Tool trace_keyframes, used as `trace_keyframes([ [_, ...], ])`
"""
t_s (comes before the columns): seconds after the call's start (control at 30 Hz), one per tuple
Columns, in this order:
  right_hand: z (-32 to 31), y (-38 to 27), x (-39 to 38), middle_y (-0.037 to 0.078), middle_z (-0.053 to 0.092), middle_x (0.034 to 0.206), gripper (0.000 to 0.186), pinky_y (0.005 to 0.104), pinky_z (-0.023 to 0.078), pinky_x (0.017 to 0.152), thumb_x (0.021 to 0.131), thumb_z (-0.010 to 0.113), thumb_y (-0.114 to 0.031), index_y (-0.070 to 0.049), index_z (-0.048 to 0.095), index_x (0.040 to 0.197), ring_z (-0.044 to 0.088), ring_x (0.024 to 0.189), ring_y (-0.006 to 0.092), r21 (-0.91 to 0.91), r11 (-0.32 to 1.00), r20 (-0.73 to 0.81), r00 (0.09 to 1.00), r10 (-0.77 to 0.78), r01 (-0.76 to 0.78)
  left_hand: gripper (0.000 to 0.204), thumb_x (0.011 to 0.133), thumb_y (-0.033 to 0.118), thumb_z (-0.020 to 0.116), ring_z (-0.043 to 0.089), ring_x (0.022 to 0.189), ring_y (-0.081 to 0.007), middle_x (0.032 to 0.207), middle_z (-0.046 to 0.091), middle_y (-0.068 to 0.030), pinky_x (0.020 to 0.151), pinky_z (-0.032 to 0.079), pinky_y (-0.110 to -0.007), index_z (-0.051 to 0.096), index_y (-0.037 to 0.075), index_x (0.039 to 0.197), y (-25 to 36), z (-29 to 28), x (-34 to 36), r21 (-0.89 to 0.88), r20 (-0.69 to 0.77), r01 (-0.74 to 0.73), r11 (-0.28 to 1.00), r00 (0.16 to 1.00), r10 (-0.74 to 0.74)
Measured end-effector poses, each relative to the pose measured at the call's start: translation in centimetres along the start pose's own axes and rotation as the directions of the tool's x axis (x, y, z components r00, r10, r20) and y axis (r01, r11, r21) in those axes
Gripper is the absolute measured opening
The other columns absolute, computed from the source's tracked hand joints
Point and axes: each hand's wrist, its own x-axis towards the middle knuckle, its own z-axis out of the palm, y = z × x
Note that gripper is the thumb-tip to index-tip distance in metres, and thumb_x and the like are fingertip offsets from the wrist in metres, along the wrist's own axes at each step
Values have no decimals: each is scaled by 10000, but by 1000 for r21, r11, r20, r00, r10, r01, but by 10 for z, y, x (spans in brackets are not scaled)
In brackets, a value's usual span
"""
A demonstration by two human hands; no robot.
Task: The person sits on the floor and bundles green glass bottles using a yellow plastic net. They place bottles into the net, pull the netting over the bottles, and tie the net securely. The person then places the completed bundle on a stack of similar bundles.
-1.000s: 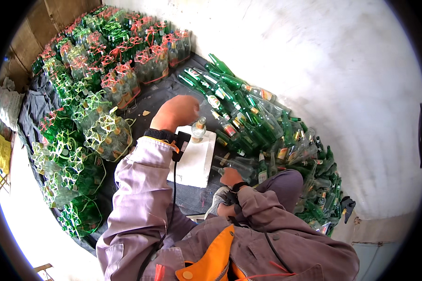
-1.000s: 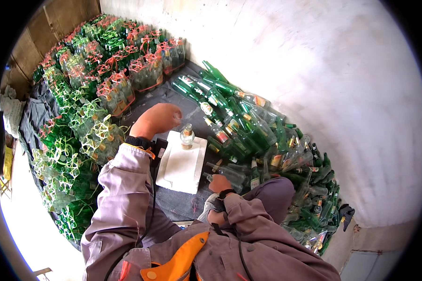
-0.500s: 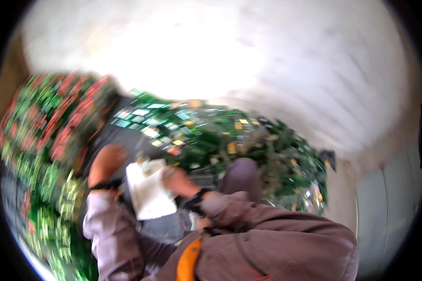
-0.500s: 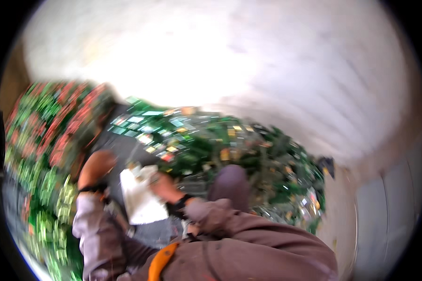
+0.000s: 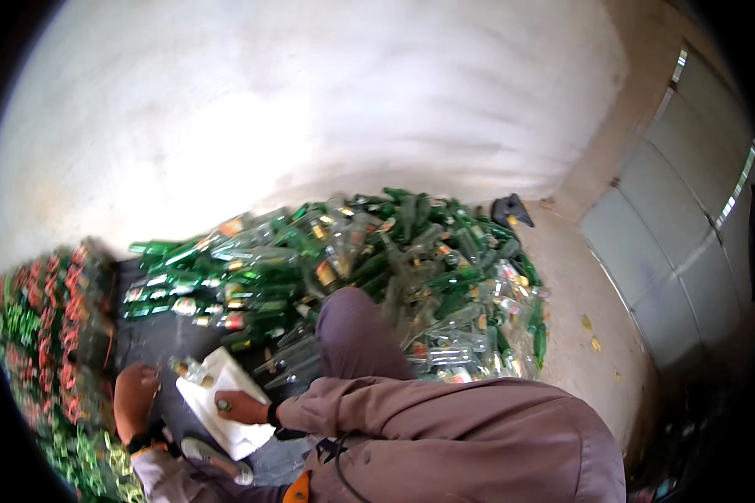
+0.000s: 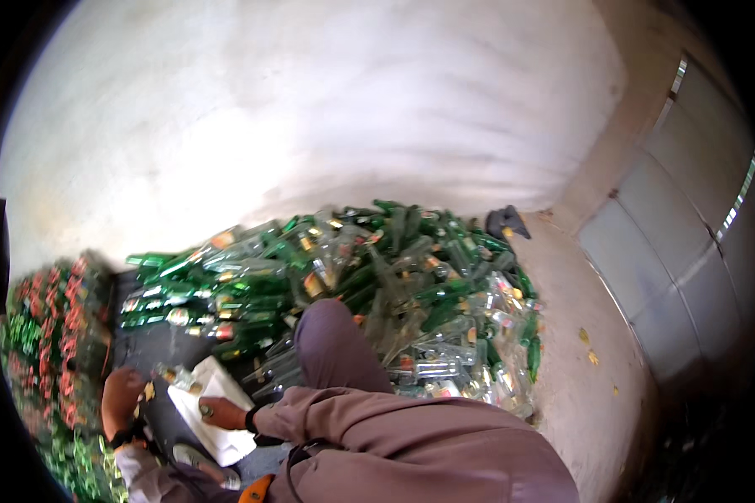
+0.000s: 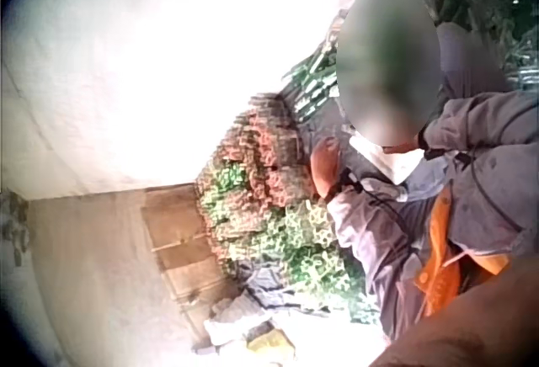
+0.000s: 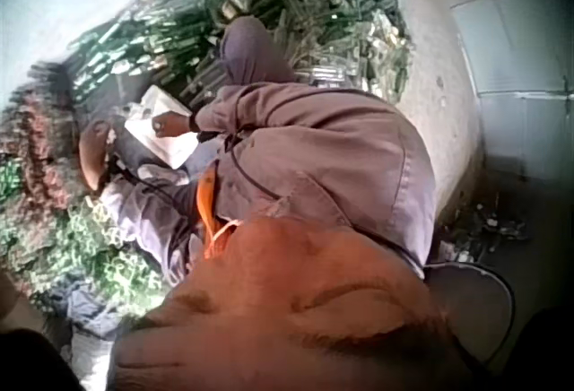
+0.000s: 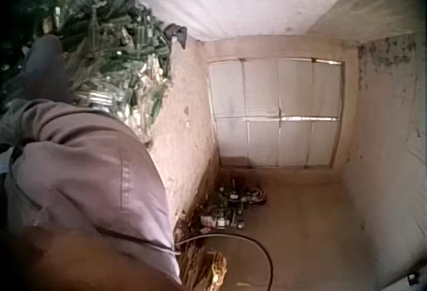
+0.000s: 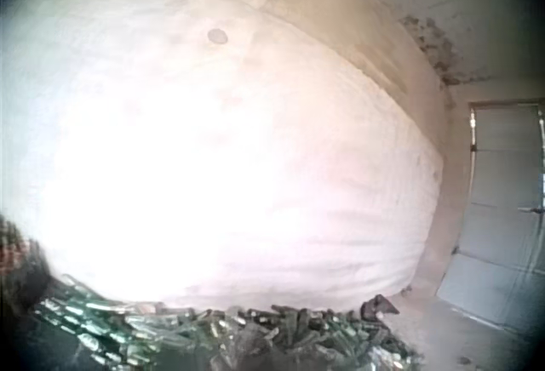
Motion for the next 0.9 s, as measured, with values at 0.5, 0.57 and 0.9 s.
trace_keyframes([
  [0.5, -59, -60, -3, 151, 651, 1105, 375, 424, 530, 857, 844, 776, -263, -71, 651, 1141, 652, 987, 348, -300, 942, 134, 985, -112, 148, 309, 812, 242, 636, 681, 965, -393, 1011, 725, -194, 854, 539, -437, 737, 61, 1041, 24, -6, 5, -3, 21, 323, 946, 946, -323],
  [0.57, -68, -79, -2, 142, 659, 1098, 383, 424, 540, 801, 859, 767, -307, -90, 656, 1153, 669, 936, 334, -418, 906, 164, 987, -3, 72, 308, 807, 232, 646, 683, 984, -391, 1028, 731, -189, 880, 541, -430, 740, 67, 1049, 29, -8, 7, -24, 32, 328, 944, 944, -328],
  [0.9, -59, -82, 23, 194, 685, 834, 331, 514, 504, 663, 922, 693, -348, -59, 612, 1062, 668, 789, 418, -528, 838, 222, 975, -16, 135, 294, 819, 217, 627, 680, 1008, -381, 1051, 728, -180, 896, 535, -431, 747, 90, 1055, 26, -11, 1, -38, 20, 421, 906, 907, -421],
])
